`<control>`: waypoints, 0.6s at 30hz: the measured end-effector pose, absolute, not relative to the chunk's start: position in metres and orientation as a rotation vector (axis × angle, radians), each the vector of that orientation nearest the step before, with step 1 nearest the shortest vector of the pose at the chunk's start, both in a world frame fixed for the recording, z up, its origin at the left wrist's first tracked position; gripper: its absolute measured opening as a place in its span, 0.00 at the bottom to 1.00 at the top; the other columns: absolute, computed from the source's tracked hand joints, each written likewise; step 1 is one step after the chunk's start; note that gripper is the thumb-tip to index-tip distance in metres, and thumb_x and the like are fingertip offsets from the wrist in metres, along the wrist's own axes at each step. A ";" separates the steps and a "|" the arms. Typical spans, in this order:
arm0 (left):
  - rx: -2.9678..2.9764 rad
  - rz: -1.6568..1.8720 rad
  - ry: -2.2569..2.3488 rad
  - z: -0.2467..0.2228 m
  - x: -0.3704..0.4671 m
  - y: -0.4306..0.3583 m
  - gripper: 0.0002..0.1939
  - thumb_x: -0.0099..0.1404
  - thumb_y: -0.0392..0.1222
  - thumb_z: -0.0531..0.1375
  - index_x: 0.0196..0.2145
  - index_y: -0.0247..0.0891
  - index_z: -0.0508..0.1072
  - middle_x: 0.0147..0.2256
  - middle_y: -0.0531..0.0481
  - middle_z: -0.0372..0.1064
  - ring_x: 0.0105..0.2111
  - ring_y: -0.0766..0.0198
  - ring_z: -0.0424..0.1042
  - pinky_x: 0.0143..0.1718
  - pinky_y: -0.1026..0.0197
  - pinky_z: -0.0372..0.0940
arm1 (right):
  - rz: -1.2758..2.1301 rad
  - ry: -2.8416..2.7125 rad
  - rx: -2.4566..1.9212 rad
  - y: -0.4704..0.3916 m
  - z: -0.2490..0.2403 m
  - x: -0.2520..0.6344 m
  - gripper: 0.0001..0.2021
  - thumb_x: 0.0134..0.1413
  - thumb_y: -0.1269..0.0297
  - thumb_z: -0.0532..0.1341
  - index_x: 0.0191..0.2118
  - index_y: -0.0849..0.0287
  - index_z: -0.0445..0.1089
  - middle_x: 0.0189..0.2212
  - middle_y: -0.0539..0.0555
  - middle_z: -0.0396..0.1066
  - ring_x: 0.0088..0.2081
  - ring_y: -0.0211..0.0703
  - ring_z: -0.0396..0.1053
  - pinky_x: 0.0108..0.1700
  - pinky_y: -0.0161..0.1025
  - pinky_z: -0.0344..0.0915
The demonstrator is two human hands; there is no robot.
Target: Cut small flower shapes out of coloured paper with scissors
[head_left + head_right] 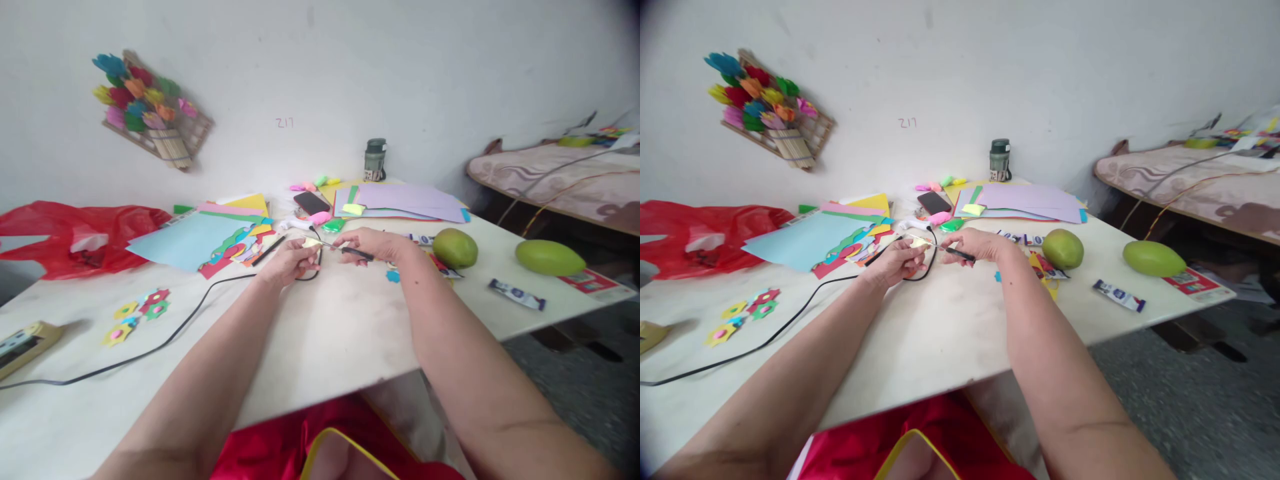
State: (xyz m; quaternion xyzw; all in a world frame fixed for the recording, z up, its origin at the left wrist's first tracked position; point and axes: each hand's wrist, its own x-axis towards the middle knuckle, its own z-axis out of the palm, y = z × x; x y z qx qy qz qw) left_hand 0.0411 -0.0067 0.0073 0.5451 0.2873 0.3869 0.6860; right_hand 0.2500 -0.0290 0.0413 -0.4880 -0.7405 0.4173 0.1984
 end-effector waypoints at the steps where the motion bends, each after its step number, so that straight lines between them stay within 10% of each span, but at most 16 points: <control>1: 1.224 0.865 0.636 0.007 0.041 -0.006 0.16 0.46 0.38 0.69 0.23 0.34 0.63 0.15 0.60 0.58 0.13 0.80 0.50 0.26 0.65 0.67 | 1.151 -2.084 -1.356 -0.029 0.041 0.250 0.26 0.42 0.59 0.66 0.49 0.61 0.68 0.15 0.44 0.61 0.18 0.31 0.56 0.23 0.32 0.56; 18: 1.228 0.858 0.663 0.009 0.039 -0.008 0.16 0.47 0.40 0.69 0.21 0.34 0.64 0.15 0.60 0.57 0.13 0.79 0.49 0.27 0.64 0.67 | 0.836 -2.245 -1.320 -0.023 0.039 0.250 0.28 0.35 0.54 0.68 0.47 0.59 0.69 0.24 0.46 0.62 0.25 0.34 0.58 0.26 0.32 0.54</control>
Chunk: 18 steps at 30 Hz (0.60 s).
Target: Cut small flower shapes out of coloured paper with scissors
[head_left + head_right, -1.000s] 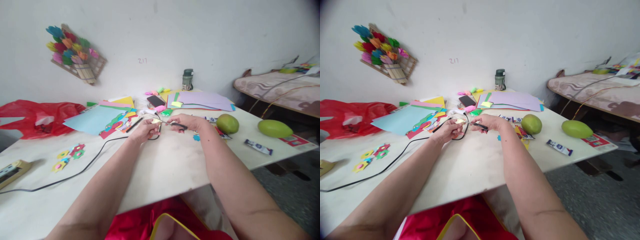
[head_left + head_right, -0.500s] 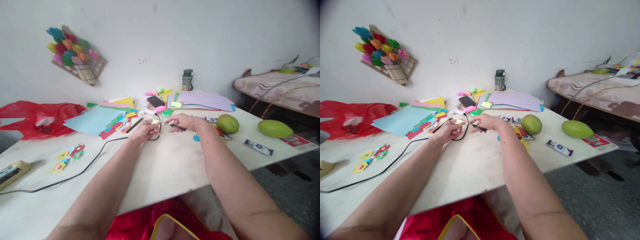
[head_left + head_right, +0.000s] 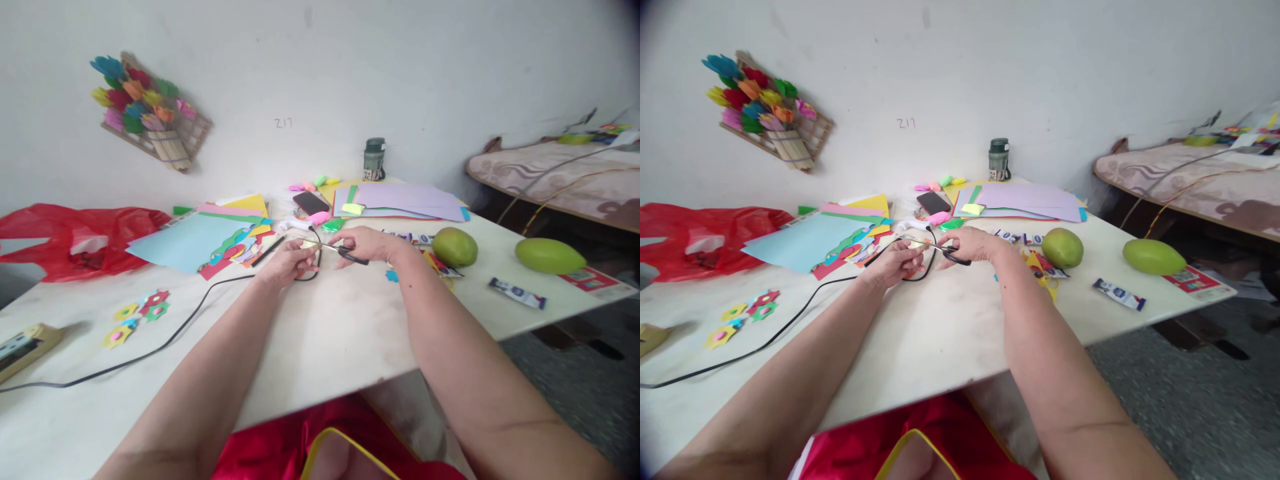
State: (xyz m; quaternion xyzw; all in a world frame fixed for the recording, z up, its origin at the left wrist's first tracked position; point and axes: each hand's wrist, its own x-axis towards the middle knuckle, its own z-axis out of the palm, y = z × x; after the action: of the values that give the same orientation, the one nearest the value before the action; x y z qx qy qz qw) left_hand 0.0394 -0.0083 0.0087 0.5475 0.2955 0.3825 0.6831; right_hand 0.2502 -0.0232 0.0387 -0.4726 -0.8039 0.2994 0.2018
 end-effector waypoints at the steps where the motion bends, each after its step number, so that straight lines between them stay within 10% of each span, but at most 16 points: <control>1: 1.224 0.853 0.664 0.008 0.039 -0.008 0.16 0.47 0.40 0.69 0.21 0.34 0.64 0.15 0.60 0.57 0.13 0.79 0.49 0.27 0.65 0.67 | 0.845 -2.239 -1.323 -0.023 0.038 0.250 0.29 0.35 0.54 0.68 0.47 0.58 0.69 0.24 0.46 0.62 0.25 0.34 0.58 0.26 0.32 0.54; 18: 1.220 0.839 0.626 0.006 0.039 -0.007 0.14 0.47 0.42 0.68 0.27 0.31 0.70 0.18 0.56 0.65 0.13 0.77 0.56 0.30 0.63 0.68 | 1.155 -2.055 -1.303 -0.021 0.035 0.251 0.26 0.41 0.61 0.66 0.50 0.59 0.68 0.16 0.43 0.60 0.18 0.32 0.57 0.23 0.32 0.57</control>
State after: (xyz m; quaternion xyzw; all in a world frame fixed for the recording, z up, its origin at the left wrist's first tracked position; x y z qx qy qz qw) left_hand 0.0390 -0.0069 0.0062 0.5465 0.2802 0.3759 0.6940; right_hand 0.2506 -0.0211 0.0349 -0.4715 -0.7440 0.4180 0.2222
